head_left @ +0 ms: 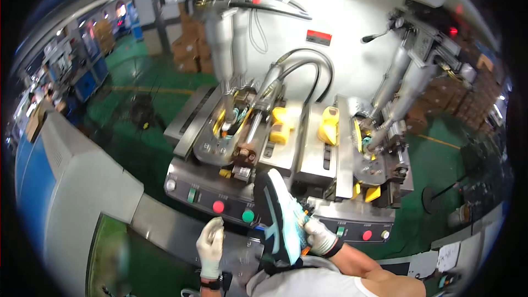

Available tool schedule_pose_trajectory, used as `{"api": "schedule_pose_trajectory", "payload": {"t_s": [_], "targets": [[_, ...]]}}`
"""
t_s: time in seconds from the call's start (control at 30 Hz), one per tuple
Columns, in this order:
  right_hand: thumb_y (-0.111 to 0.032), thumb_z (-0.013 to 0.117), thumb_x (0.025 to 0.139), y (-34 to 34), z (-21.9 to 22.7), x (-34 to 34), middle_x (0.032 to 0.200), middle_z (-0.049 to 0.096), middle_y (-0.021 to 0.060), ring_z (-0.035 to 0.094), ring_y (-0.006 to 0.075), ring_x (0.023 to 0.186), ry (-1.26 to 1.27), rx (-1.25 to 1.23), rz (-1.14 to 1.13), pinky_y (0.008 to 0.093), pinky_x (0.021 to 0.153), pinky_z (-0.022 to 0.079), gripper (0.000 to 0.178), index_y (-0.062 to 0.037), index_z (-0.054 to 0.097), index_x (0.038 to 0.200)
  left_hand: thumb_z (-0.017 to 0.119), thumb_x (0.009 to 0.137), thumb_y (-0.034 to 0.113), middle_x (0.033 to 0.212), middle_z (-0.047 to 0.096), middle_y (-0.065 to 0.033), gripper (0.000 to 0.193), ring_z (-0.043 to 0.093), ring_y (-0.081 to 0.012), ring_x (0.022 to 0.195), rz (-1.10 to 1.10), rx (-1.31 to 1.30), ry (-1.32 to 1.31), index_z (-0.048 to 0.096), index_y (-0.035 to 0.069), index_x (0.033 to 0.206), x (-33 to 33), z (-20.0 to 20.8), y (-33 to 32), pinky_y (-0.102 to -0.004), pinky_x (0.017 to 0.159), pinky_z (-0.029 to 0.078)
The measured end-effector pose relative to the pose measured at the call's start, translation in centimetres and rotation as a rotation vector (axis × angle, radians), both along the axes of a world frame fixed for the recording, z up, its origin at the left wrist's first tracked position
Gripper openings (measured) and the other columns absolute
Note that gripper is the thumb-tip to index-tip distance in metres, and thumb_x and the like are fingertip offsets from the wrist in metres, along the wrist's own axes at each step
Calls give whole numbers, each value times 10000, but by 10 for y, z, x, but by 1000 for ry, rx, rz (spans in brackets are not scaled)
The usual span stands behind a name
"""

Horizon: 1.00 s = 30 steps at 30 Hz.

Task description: The person picks up shoes from a conveyor belt, places them into a machine, and presses buttons. They then remove the shoes from the machine, wipe the soles, and push them through a set of hanging strips.

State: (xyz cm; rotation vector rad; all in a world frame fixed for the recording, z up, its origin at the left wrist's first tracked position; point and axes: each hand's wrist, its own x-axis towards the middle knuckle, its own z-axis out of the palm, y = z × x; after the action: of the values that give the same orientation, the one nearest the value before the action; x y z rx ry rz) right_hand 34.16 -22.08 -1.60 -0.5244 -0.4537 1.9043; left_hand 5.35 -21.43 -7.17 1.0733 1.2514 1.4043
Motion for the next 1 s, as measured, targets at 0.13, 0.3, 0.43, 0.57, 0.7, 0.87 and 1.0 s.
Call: {"api": "schedule_pose_trajectory", "payload": {"t_s": [0.13, 0.3, 0.43, 0.57, 0.7, 0.87, 1.0], "targets": [[-217, 854, 765, 24, -6, 29, 1258, 659, 144, 677, 270, 1096, -101, -12, -37, 404, 959, 558, 787, 1, 472, 1417, 579, 974, 9, 1233, 659, -130, 335, 633, -199, 1155, 18, 10, 96, 570, -59, 1302, 14, 24, 23, -305, 1010, 490], [-111, 794, 804, 18, -21, 27, 1300, 633, 161, 656, 296, 1144, 94, -69, -140, 440, 993, 544, 734, -6, 434, 1435, 558, 978, 10, 1303, 625, -142, 369, 609, -207, 1201, -7, 184, 345, 545, -52, 1341, 8, 67, 70, -316, 1026, 478], [-118, 773, 834, 25, -11, 14, 1327, 616, 152, 644, 292, 1163, 184, -73, -115, 442, 1010, 530, 721, -22, 416, 1452, 601, 954, 57, 1310, 600, -185, 398, 603, -263, 1210, -116, 218, 482, 546, -46, 1333, 16, 71, 152, -355, 1028, 491], [-82, 748, 854, 24, -4, 6, 1359, 584, 129, 619, 270, 1197, 131, -30, -200, 429, 1005, 532, 715, -73, 391, 1474, 649, 903, 164, 1321, 562, -259, 486, 547, -417, 1228, -252, 320, 858, 536, -57, 1321, 18, 40, 254, -413, 1060, 432], [-185, 820, 803, 24, 8, 10, 1343, 591, 97, 614, 212, 1169, -20, -49, -279, 348, 990, 511, 783, -37, 424, 1463, 637, 904, 228, 1330, 537, -291, 534, 515, -433, 1252, -230, 261, 1068, 500, -62, 1332, 23, -17, 345, -453, 1068, 420], [-48, 760, 777, 2, 11, 26, 1336, 601, 97, 609, 192, 1143, -159, -160, -438, 313, 913, 504, 830, -31, 373, 1510, 610, 917, 392, 1297, 549, -345, 629, 579, -461, 1163, -389, -287, 1314, 456, -14, 1373, 73, -36, 429, -504, 997, 459], [-210, 871, 752, -11, -8, 35, 1410, 544, 86, 559, 246, 1256, -201, -220, -443, 401, 1057, 460, 953, -57, 340, 1529, 788, 794, 362, 1136, 618, -298, 638, 625, -462, 1033, -196, -105, 1229, 519, -20, 1229, 101, -59, 455, -462, 919, 500]]}}
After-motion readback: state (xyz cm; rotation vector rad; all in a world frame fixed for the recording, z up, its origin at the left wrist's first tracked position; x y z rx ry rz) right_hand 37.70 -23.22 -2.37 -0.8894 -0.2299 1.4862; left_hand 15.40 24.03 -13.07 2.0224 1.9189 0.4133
